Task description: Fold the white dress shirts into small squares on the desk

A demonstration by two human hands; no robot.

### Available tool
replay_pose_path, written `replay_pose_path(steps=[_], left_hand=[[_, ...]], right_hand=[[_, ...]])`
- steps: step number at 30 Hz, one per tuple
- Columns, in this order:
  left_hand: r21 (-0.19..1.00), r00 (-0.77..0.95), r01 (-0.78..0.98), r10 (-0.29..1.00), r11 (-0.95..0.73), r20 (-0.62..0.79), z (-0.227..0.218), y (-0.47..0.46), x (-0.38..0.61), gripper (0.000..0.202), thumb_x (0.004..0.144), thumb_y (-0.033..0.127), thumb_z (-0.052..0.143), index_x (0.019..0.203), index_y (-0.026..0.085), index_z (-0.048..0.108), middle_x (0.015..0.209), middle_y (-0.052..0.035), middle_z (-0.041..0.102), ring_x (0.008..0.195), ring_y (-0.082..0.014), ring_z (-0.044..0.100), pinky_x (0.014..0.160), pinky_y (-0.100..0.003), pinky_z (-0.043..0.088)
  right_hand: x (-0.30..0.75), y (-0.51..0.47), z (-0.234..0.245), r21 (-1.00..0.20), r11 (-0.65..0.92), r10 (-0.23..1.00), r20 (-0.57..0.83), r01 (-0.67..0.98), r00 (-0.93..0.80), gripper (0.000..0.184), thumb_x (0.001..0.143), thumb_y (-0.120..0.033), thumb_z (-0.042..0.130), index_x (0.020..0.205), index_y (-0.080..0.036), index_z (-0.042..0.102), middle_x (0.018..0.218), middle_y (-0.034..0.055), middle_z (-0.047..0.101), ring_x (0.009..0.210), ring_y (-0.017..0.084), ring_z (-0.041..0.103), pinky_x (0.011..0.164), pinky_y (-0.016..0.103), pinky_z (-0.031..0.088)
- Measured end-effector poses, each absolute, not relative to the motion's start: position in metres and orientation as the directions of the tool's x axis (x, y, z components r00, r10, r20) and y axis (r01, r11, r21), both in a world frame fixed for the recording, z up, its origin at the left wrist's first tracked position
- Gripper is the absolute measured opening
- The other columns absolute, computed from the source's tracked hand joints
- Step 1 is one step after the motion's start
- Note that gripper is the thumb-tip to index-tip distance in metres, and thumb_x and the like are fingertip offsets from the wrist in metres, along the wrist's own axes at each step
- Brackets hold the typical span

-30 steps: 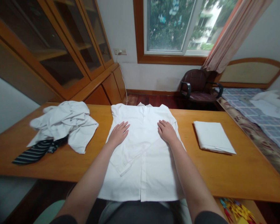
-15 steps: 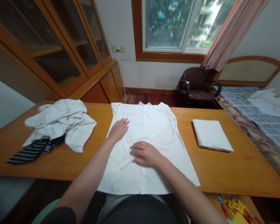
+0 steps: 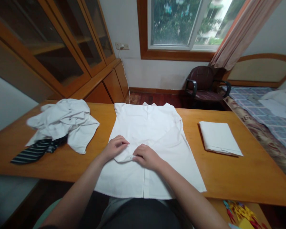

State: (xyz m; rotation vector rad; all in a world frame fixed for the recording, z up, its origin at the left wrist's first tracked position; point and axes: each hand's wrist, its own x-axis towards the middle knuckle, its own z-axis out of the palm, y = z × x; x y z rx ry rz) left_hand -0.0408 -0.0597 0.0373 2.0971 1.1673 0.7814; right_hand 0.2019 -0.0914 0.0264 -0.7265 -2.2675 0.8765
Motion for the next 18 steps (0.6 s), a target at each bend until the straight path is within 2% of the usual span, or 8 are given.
replay_pose_path(steps=[4,8,14,18], left_hand=[[0.778,0.553,0.483,0.829,-0.401,0.084,0.051,-0.078,-0.048,0.022,0.091,0.040,0.061,0.087,0.023,0.073,0.086,-0.0045,0.070,0.091,-0.0203,0.060,0.085,-0.034,0.049],[0.796,0.595,0.458,0.802,-0.395,0.056,0.055,-0.084,-0.050,0.023,0.092,0.043,0.060,0.089,0.023,0.072,0.090,-0.0051,0.071,0.094,-0.0208,0.060,0.088,-0.034,0.048],[0.770,0.639,0.486,0.769,-0.412,0.009,0.051,-0.082,-0.049,0.010,0.086,0.028,0.060,0.084,0.022,0.068,0.088,-0.0018,0.068,0.090,-0.0185,0.060,0.088,-0.031,0.046],[0.774,0.594,0.515,0.804,-0.368,-0.013,0.047,-0.081,-0.051,0.011,0.081,0.020,0.056,0.075,0.021,0.065,0.081,-0.0007,0.064,0.085,-0.0172,0.058,0.083,-0.029,0.045]], right_hand=[[0.204,-0.091,0.025,-0.755,0.546,0.757,0.259,0.363,-0.600,0.019,0.099,-0.035,0.055,0.094,-0.020,0.067,0.087,0.0054,0.069,0.087,0.020,0.062,0.083,0.035,0.050],[0.204,-0.091,0.021,-0.790,0.480,0.803,0.221,0.381,-0.554,0.017,0.098,-0.034,0.057,0.096,-0.020,0.067,0.088,0.0047,0.067,0.086,0.019,0.061,0.081,0.033,0.050],[0.202,-0.090,0.018,-0.827,0.398,0.847,0.165,0.397,-0.506,0.008,0.093,-0.024,0.062,0.099,-0.022,0.067,0.089,0.0036,0.067,0.085,0.019,0.062,0.079,0.032,0.049],[0.201,-0.091,0.016,-0.812,0.397,0.858,0.164,0.427,-0.486,0.011,0.091,-0.019,0.063,0.101,-0.021,0.064,0.087,0.0028,0.065,0.082,0.019,0.061,0.075,0.032,0.048]])
